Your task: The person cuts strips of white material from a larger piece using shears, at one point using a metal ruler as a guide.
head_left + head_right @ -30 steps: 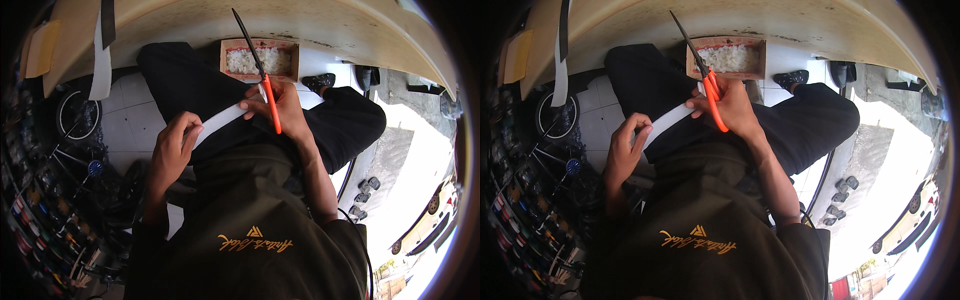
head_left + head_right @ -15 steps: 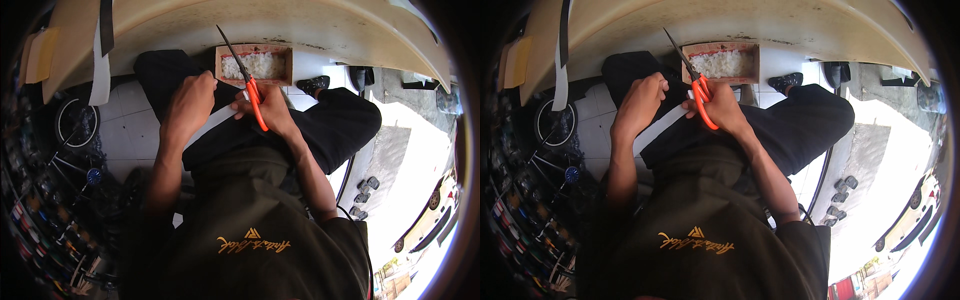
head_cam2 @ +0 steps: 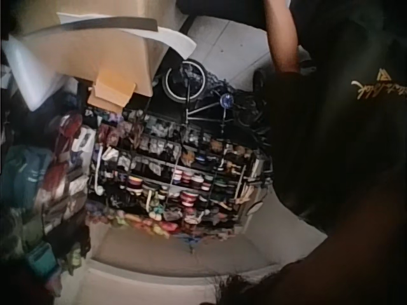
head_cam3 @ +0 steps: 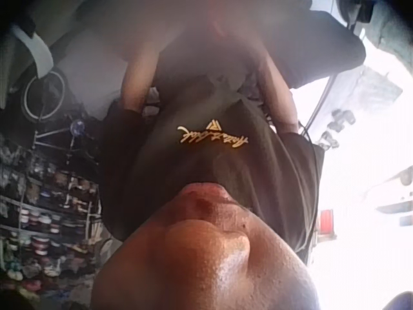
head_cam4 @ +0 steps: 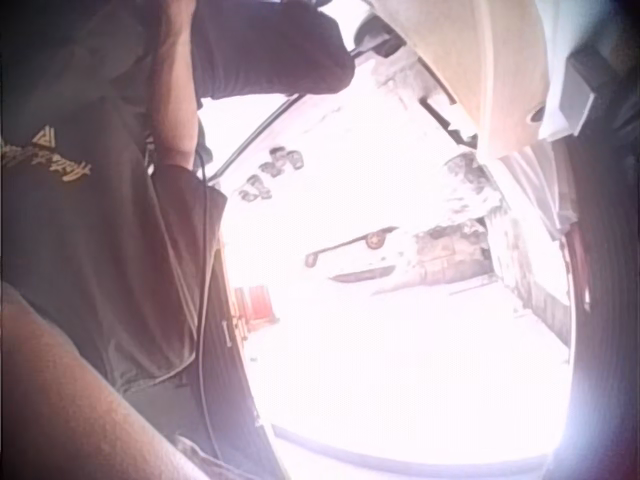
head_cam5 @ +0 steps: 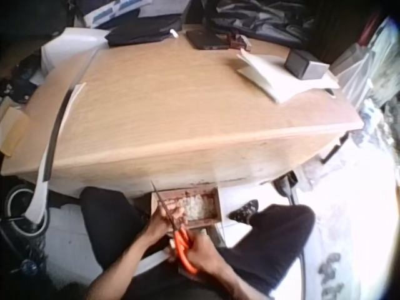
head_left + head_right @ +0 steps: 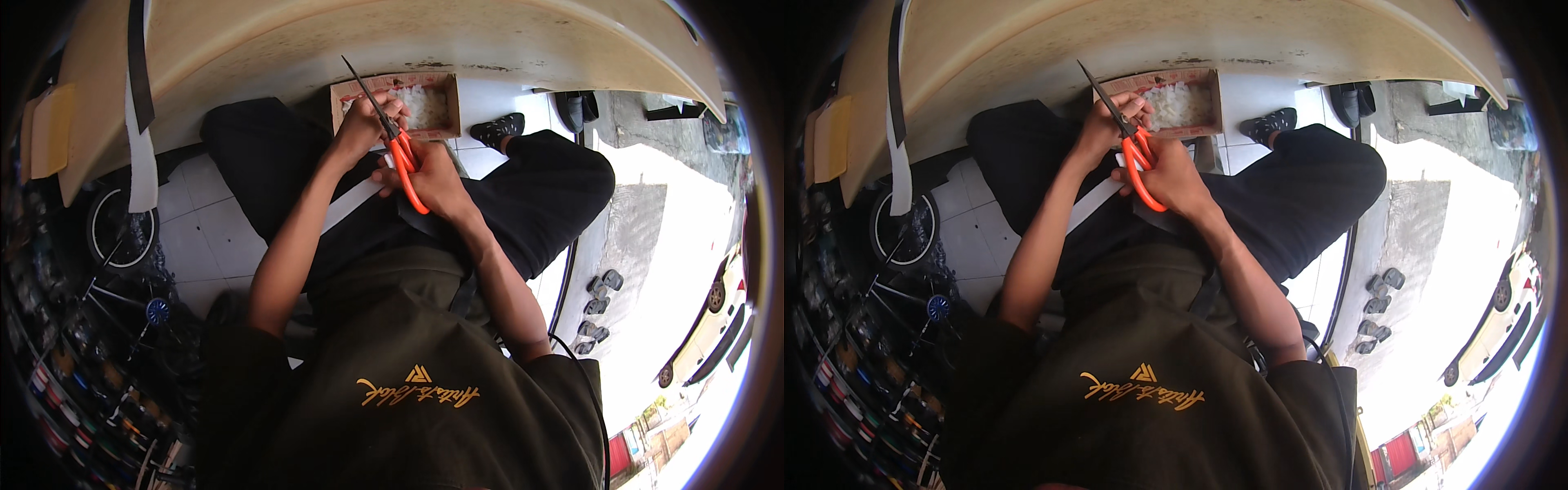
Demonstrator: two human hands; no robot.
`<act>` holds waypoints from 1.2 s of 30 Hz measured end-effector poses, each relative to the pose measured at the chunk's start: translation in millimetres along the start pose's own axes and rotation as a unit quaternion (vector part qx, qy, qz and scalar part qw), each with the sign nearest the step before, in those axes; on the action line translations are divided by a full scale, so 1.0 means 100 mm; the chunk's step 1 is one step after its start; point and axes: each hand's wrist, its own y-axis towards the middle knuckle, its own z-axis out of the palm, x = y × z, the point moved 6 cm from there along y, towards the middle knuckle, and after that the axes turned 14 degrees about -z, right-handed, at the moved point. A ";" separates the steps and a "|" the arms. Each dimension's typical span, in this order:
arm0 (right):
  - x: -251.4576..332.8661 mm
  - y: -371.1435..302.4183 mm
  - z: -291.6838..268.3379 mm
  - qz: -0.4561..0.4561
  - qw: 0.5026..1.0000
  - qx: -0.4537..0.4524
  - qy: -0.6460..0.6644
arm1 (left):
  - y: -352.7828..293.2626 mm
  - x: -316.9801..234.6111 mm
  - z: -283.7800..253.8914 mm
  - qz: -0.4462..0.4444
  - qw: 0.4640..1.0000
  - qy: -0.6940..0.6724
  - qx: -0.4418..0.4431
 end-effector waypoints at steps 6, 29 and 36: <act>-0.07 -0.02 -0.19 -0.007 0.998 -0.030 -0.062 | -0.19 0.26 0.04 -0.110 0.987 0.003 0.118; 0.05 -0.26 -0.91 0.057 0.882 -0.016 -0.467 | 0.29 0.37 -0.13 -0.216 0.968 -0.056 0.112; -0.03 -0.24 -0.96 0.111 0.879 0.009 -0.463 | 0.33 0.22 -0.21 -0.194 0.973 -0.079 0.095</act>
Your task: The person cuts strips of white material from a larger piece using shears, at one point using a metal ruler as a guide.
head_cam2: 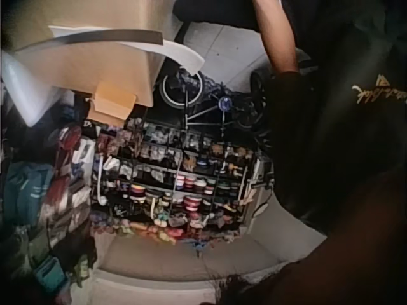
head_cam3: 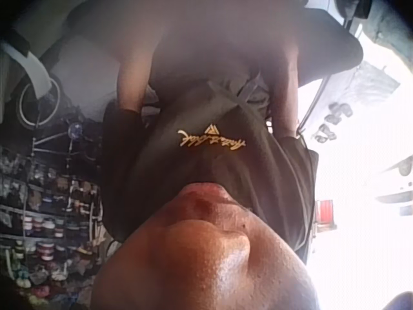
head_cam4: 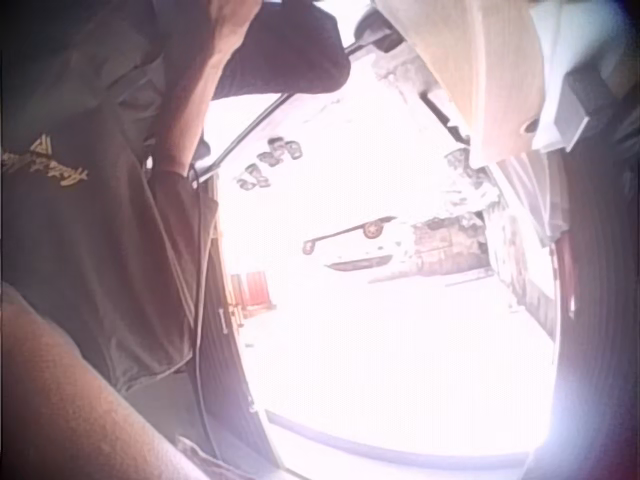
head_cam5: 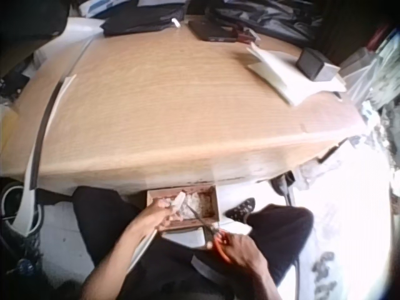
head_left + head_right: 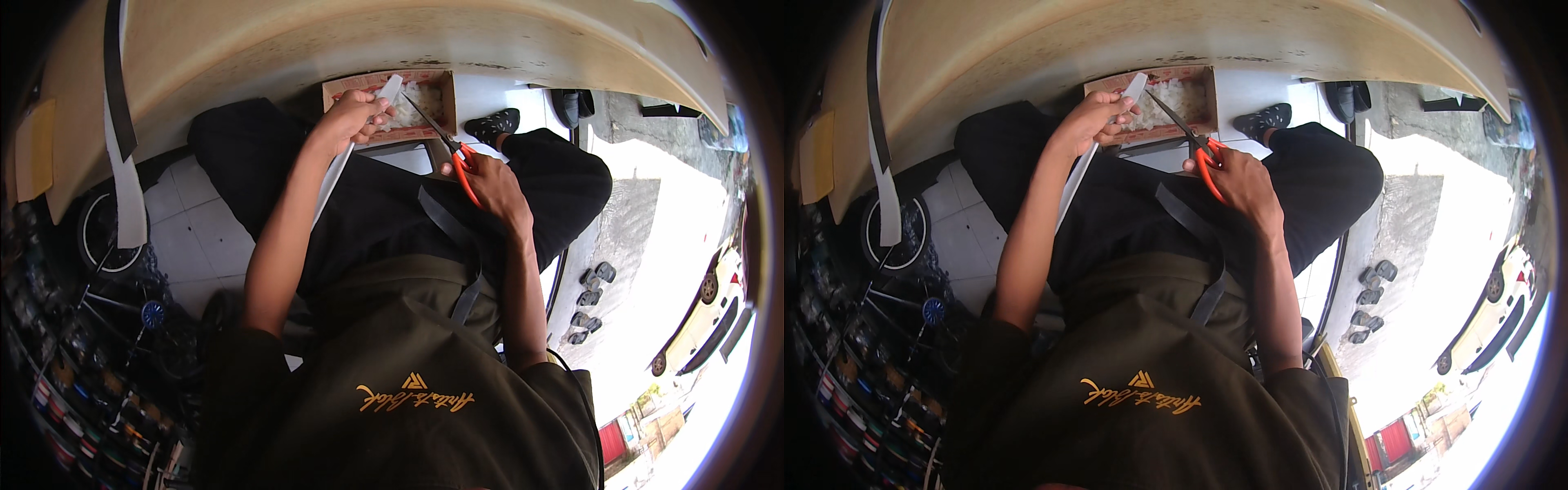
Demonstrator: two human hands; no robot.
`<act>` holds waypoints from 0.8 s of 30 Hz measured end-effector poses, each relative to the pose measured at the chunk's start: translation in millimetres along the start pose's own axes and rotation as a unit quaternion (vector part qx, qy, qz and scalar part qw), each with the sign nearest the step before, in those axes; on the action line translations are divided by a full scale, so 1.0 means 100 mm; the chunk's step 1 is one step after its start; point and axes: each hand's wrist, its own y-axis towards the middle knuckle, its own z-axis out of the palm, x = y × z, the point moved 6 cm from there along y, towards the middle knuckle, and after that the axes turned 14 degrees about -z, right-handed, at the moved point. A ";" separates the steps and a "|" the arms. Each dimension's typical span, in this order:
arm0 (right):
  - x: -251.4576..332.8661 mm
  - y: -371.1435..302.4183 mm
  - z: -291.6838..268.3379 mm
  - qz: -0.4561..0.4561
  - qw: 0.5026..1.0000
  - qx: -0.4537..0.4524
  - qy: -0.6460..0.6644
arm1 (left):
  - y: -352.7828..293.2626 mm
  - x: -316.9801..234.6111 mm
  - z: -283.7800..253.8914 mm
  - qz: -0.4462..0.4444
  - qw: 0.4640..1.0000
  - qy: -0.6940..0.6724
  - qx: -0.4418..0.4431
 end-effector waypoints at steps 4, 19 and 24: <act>0.00 -0.01 0.01 -0.006 1.000 0.003 -0.030 | 0.01 -0.03 -0.02 0.007 1.000 0.006 0.009; -0.23 0.34 0.13 -0.101 0.986 -0.115 0.074 | 0.53 0.10 -0.23 0.018 0.998 -0.062 -0.013; -0.39 0.57 0.29 -0.010 0.992 0.016 0.125 | 0.61 0.15 -0.26 0.007 0.998 -0.061 -0.034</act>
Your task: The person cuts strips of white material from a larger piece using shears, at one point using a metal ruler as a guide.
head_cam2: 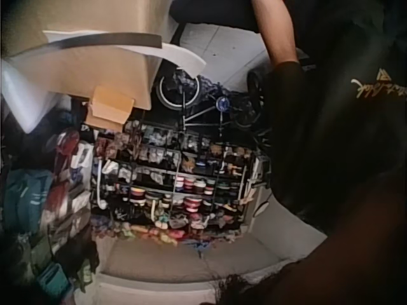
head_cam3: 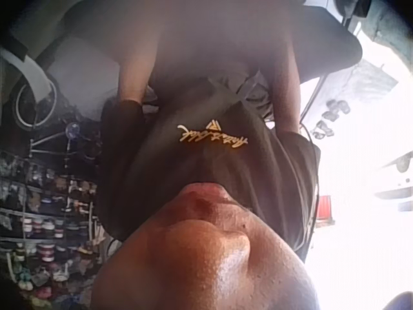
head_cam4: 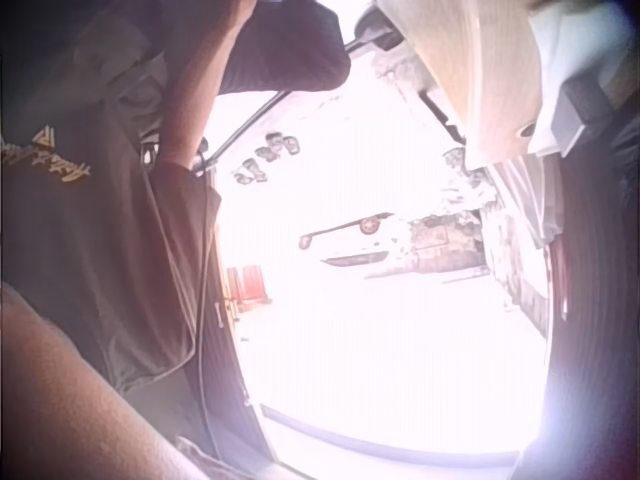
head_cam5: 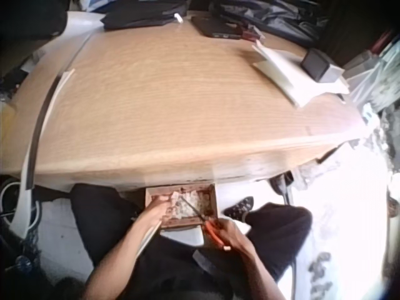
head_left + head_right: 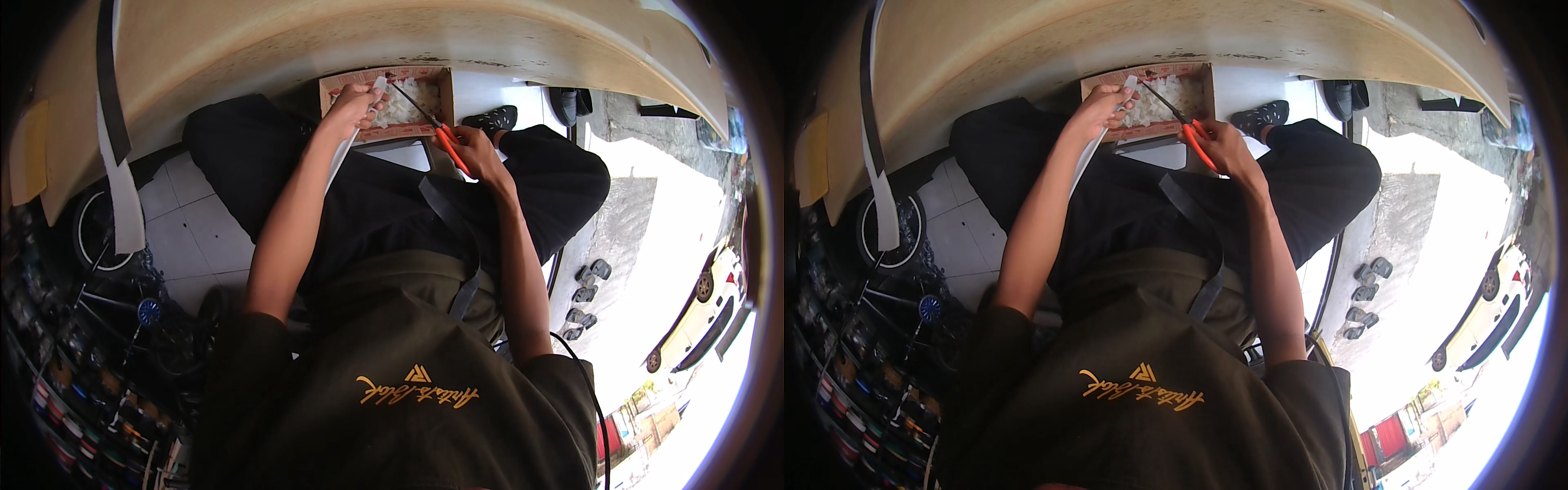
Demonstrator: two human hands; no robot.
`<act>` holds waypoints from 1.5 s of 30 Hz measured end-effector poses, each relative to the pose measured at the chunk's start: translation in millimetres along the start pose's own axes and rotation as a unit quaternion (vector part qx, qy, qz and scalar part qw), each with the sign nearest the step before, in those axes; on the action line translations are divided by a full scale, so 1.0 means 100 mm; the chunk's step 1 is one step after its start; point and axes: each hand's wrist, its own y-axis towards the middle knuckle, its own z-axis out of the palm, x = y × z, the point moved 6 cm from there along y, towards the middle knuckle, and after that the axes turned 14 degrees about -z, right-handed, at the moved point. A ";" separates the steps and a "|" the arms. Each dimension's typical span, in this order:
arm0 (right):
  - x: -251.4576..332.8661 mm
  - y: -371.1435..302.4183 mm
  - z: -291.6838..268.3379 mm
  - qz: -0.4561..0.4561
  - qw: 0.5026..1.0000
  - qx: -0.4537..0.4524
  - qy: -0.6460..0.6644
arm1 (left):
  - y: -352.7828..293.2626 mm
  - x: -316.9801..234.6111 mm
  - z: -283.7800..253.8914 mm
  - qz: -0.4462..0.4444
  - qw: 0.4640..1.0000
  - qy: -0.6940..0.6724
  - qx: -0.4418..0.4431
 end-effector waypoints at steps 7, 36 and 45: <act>-0.15 0.00 0.11 0.045 0.994 0.069 0.065 | 0.09 0.07 -0.03 -0.016 1.000 0.014 -0.006; -0.08 0.17 0.15 -0.070 0.995 0.062 -0.013 | 0.16 0.19 0.04 -0.076 0.992 0.085 0.054; -0.18 0.03 0.14 0.033 0.996 0.080 0.038 | 0.01 0.19 0.03 -0.085 0.988 -0.005 0.126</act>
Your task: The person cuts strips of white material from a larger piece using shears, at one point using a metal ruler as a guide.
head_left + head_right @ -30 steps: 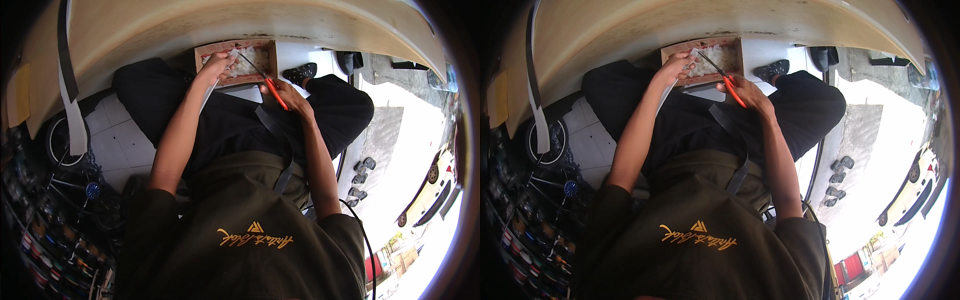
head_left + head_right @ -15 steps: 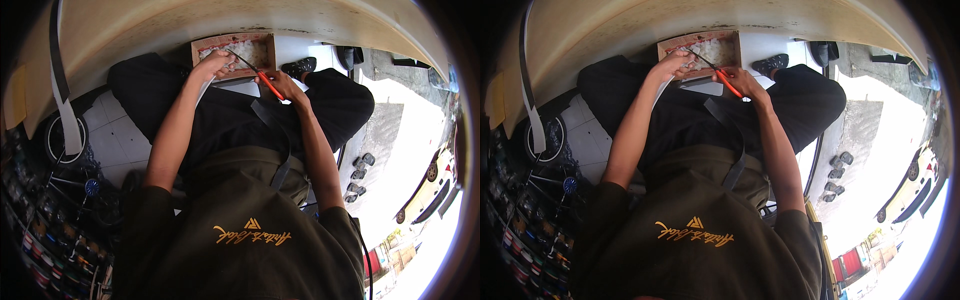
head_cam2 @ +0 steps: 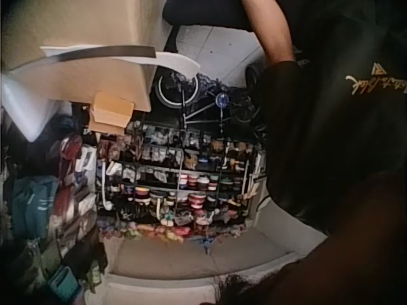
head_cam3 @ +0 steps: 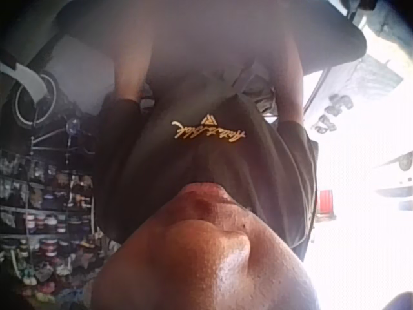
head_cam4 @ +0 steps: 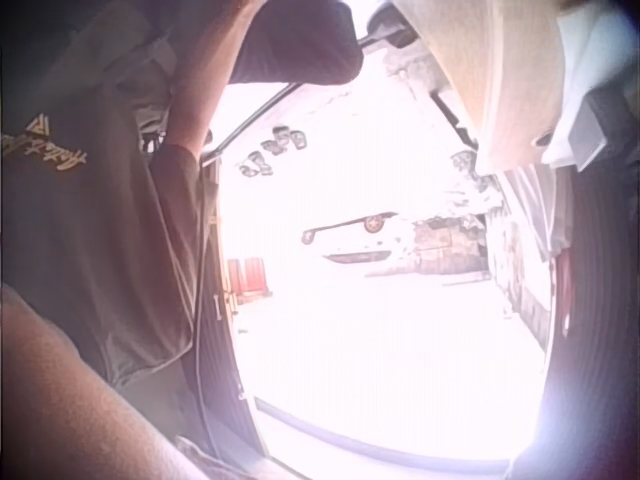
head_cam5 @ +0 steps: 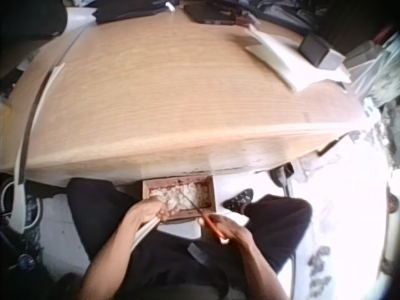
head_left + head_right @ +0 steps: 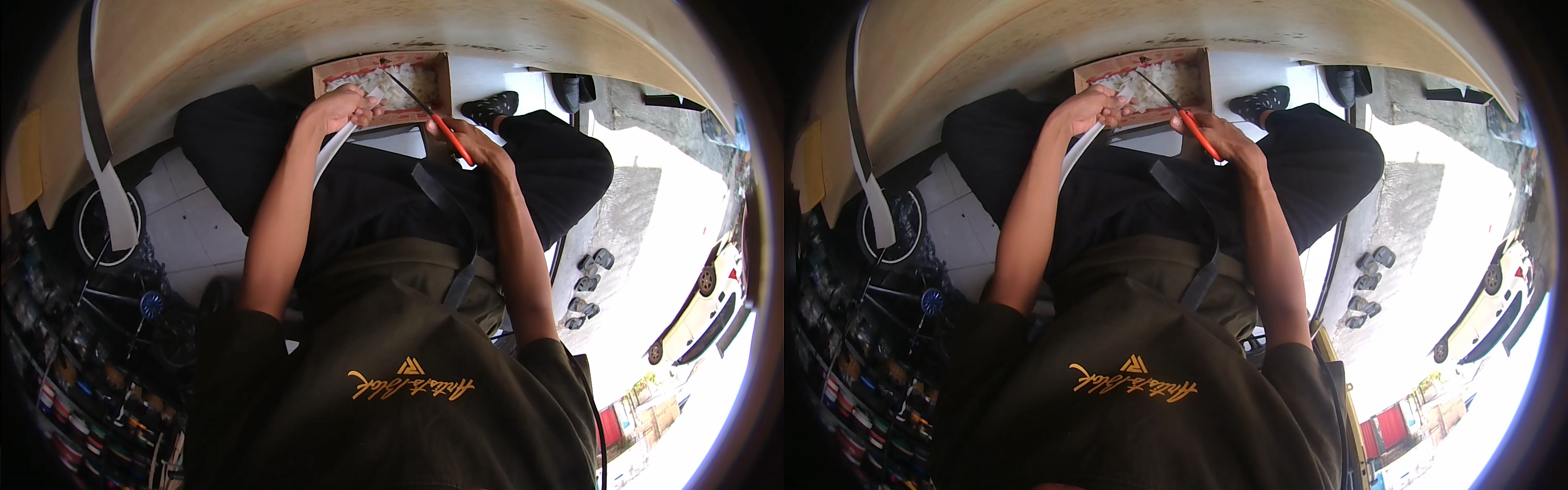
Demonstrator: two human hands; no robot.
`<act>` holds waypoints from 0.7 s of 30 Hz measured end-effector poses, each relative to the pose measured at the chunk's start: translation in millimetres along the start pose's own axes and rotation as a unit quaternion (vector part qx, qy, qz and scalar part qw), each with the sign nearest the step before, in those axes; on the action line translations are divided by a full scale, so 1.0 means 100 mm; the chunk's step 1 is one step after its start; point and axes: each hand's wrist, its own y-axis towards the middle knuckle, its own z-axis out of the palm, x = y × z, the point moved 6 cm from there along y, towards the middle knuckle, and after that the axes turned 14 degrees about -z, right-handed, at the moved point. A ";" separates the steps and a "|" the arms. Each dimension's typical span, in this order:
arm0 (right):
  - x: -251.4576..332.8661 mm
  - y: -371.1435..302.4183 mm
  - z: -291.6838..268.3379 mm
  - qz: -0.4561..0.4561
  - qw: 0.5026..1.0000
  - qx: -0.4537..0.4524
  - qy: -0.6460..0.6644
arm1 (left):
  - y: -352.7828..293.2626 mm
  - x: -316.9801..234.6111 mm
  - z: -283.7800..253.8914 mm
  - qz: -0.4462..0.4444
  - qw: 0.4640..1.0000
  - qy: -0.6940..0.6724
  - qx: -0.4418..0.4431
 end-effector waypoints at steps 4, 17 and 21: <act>0.04 -0.10 -0.03 0.006 0.998 0.059 -0.010 | -0.08 -0.04 0.03 0.052 0.999 0.002 -0.015; 0.21 0.02 0.01 -0.052 0.996 0.039 -0.055 | -0.04 -0.02 0.05 0.037 0.999 0.023 -0.008; 0.27 0.00 -0.02 -0.049 0.994 0.048 -0.083 | -0.05 0.01 0.04 -0.003 0.999 -0.032 0.007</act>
